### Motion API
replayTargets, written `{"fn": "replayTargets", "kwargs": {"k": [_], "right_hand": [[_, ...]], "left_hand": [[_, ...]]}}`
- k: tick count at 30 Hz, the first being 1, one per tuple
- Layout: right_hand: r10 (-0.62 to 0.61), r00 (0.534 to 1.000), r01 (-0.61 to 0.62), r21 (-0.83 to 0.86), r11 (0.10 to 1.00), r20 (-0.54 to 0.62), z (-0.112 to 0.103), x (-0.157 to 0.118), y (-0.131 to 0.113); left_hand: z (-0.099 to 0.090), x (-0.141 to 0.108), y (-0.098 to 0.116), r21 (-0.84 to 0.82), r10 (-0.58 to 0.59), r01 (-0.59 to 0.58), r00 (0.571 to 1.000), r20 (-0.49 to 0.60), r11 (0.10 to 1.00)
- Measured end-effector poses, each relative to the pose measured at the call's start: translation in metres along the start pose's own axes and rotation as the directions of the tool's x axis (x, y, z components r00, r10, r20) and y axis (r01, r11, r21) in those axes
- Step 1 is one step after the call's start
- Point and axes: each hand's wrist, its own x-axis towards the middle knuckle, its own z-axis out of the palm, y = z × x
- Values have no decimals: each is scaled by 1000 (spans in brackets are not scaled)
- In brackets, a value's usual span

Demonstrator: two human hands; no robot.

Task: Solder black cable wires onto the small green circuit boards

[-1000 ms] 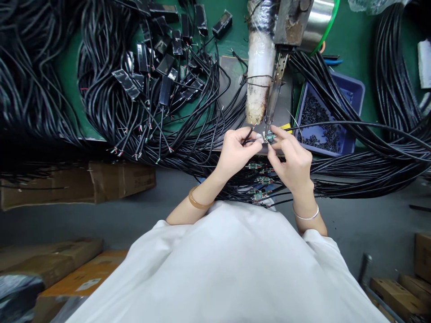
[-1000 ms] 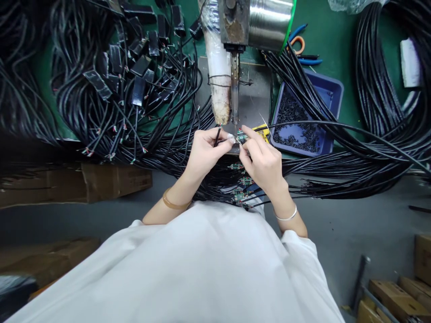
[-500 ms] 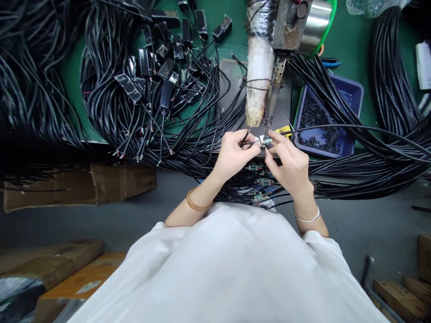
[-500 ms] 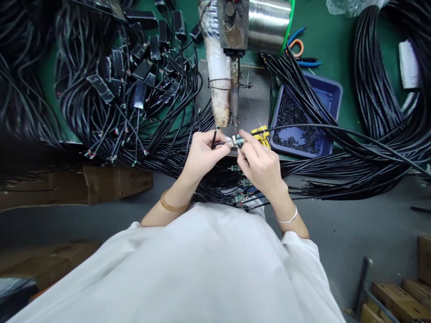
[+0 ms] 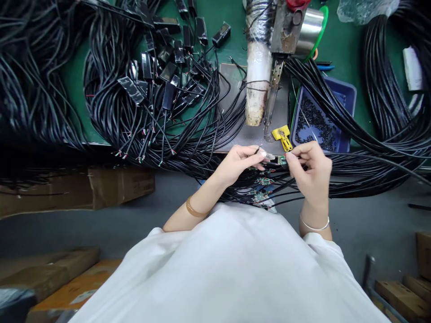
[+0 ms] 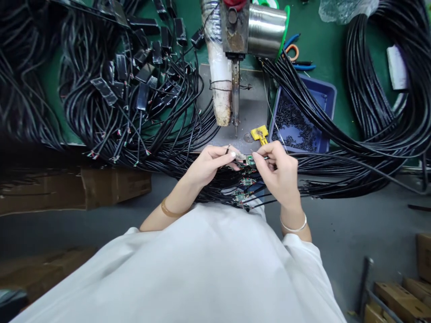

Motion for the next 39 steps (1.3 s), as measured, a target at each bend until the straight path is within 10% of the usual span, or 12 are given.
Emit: {"fn": "replayTargets", "kwargs": {"k": [8, 16, 28, 33, 39], "right_hand": [[95, 958, -170, 271, 947, 270, -10, 13, -5], [131, 973, -159, 145, 977, 188, -1, 10, -1], [148, 982, -164, 142, 976, 122, 2, 10, -5], [167, 980, -181, 130, 975, 112, 4, 11, -2], [150, 983, -156, 55, 986, 103, 9, 12, 2]], "left_hand": [[-4, 0, -2, -212, -111, 135, 987, 120, 968], [-3, -4, -7, 106, 294, -286, 953, -69, 952], [-1, -5, -18, -28, 177, -183, 973, -150, 983], [7, -8, -18, 124, 276, -253, 931, -238, 959], [12, -19, -7, 376, 252, -203, 964, -85, 904]]}}
